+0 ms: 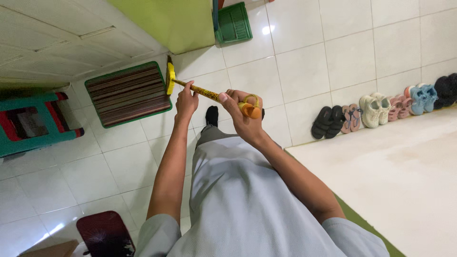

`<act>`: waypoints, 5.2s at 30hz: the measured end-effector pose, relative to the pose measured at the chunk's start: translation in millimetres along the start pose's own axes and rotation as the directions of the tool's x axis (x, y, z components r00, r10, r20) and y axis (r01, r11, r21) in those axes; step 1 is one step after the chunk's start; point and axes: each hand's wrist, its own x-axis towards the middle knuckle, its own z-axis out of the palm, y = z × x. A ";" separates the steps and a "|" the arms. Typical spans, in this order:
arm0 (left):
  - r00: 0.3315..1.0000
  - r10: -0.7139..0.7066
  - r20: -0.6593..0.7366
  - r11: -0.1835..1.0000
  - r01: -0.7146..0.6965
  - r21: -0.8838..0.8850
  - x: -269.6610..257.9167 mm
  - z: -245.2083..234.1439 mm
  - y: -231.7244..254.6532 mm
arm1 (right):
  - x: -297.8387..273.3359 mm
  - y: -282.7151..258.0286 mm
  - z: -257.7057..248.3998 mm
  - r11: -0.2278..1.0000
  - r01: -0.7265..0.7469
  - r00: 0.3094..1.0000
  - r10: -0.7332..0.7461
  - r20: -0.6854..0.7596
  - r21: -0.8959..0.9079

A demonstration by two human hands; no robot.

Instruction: The person holds a broom and sweeps the tiled floor, moving the broom head across different sections of the entryway near a row of shoes.

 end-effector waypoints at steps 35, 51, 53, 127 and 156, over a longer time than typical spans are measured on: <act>0.905 0.393 0.164 0.916 -0.400 0.016 82.4 11.3 -96.2 | 1.9 48.1 91.6 0.991 -0.088 0.905 0.039 -0.424 -0.097; 0.844 0.510 0.164 0.860 -0.492 -0.137 95.2 85.1 -59.9 | 3.0 19.9 55.3 0.946 -0.154 0.933 0.044 -0.356 -0.287; 0.840 0.515 0.168 0.857 -0.499 -0.130 96.6 95.0 -50.3 | 2.9 19.1 47.7 0.946 -0.162 0.925 0.046 -0.376 -0.282; 0.978 0.083 0.191 0.973 -0.039 -0.227 -90.4 24.0 97.5 | 12.9 11.5 -68.8 0.977 0.027 0.994 -0.003 0.110 -0.212; 0.990 0.135 0.028 0.935 -0.117 -0.334 -53.3 136.0 156.4 | 37.9 -12.5 -165.0 0.893 0.183 0.916 -0.002 0.402 -0.412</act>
